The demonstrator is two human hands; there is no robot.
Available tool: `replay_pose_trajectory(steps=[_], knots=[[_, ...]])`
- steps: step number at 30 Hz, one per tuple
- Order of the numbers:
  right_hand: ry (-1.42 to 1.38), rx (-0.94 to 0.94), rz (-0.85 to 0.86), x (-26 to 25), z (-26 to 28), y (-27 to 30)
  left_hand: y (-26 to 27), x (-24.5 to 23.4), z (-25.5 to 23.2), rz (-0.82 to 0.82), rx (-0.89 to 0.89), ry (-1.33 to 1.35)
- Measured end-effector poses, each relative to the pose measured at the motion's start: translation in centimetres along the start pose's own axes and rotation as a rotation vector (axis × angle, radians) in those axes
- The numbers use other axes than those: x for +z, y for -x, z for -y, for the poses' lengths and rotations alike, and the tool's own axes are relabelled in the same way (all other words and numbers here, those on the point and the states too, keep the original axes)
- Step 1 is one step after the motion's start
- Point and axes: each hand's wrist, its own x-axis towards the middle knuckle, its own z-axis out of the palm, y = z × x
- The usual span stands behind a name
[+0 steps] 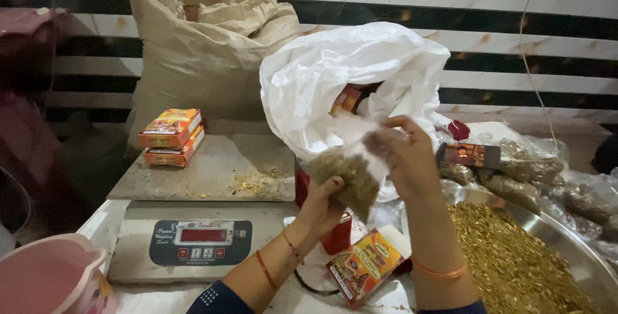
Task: The person opens a white plastic bag, retrieves small orange boxes, and fills each with grains from a metal tray using a plastic bag. The person seals each box with tape from a red tape dispenser and stacks the sealed boxes on the table.
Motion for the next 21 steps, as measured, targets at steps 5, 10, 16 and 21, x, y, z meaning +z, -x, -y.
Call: replay_pose_trajectory(steps=[5,10,16,21], knots=[[-0.373,-0.116,-0.120,-0.7,0.3,-0.3,-0.9,0.4,-0.7,-0.071,0.084,0.028],[-0.459,-0.117,0.044,0.3,-0.3,0.0,-1.1,0.5,-0.8,-0.177,0.010,0.034],[-0.660,-0.185,0.084,-0.6,1.6,0.6,-1.2,-0.1,-2.1,-0.193,-0.010,0.023],[-0.360,0.119,0.222,0.0,-0.3,-0.2,-1.7,-0.7,-1.9,-0.325,0.012,0.252]])
